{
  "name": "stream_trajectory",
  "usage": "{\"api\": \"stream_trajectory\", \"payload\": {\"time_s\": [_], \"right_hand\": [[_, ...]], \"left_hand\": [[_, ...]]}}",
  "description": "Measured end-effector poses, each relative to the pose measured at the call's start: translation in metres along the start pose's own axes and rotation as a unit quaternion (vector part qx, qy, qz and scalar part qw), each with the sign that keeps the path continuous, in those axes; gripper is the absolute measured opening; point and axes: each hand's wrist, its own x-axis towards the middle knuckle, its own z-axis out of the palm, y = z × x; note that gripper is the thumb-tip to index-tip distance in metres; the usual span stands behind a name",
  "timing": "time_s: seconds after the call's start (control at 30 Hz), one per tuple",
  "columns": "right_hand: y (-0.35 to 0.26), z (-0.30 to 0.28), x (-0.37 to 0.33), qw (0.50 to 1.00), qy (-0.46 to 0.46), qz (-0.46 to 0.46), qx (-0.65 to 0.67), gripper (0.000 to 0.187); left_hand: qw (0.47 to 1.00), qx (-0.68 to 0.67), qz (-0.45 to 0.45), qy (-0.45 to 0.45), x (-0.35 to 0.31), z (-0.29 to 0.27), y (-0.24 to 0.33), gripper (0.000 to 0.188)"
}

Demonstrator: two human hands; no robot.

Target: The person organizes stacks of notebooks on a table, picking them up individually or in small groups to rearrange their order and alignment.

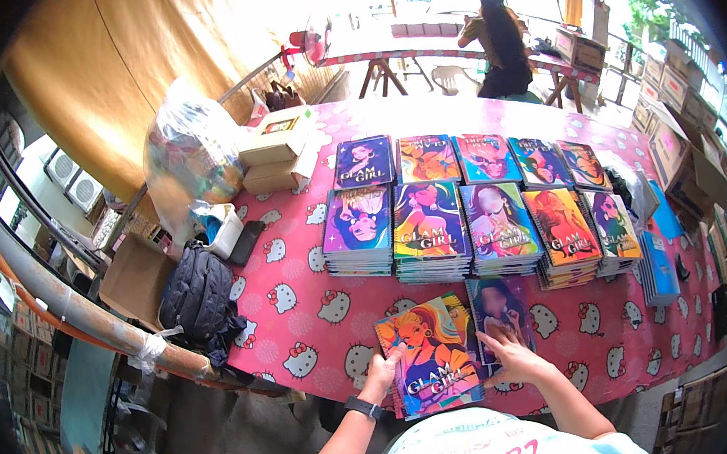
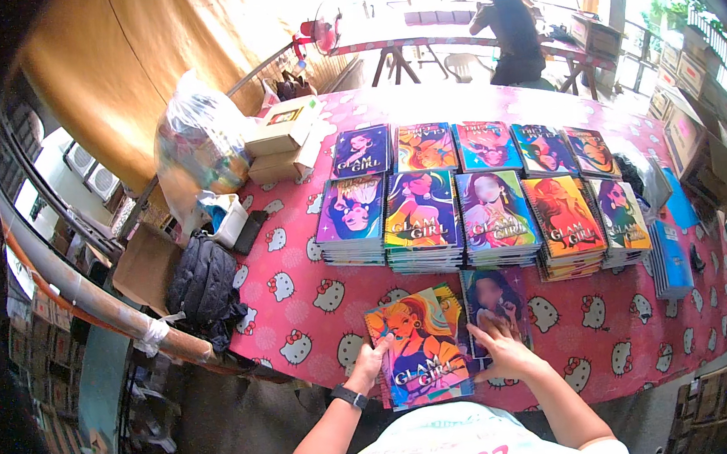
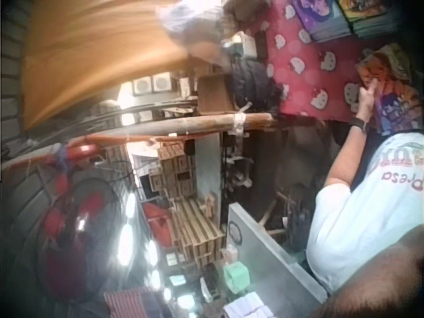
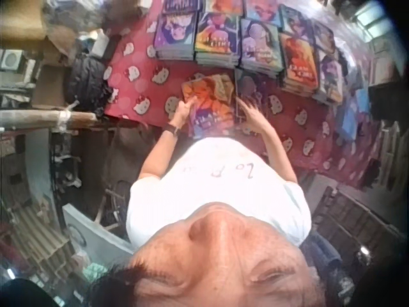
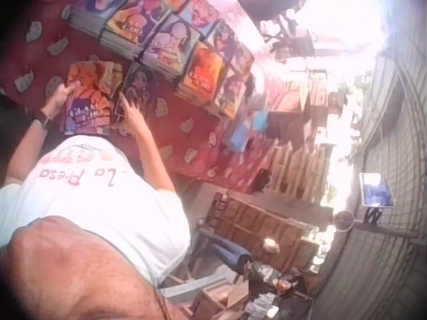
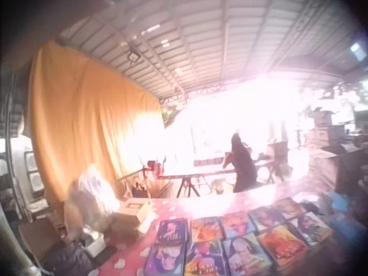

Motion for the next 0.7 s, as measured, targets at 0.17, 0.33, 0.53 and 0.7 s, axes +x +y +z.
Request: {"api": "stream_trajectory", "payload": {"time_s": [0.17,0.33,0.53,0.7], "right_hand": [[0.036,0.022,-0.02,0.999,0.048,0.018,0.003,0.097],[0.047,0.029,-0.019,0.989,0.137,-0.048,0.009,0.07],[0.038,-0.016,-0.035,0.967,0.215,-0.06,0.126,0.041],[-0.047,-0.071,-0.035,0.916,0.371,-0.142,0.056,0.044]], "left_hand": [[0.999,-0.051,-0.009,-0.013,-0.008,0.008,0.017,0.053],[0.997,-0.063,-0.015,-0.032,0.003,-0.004,0.007,0.044],[0.995,-0.045,0.089,-0.014,-0.004,0.006,0.001,0.042],[0.988,-0.031,0.152,-0.023,-0.002,0.004,-0.013,0.045]]}}
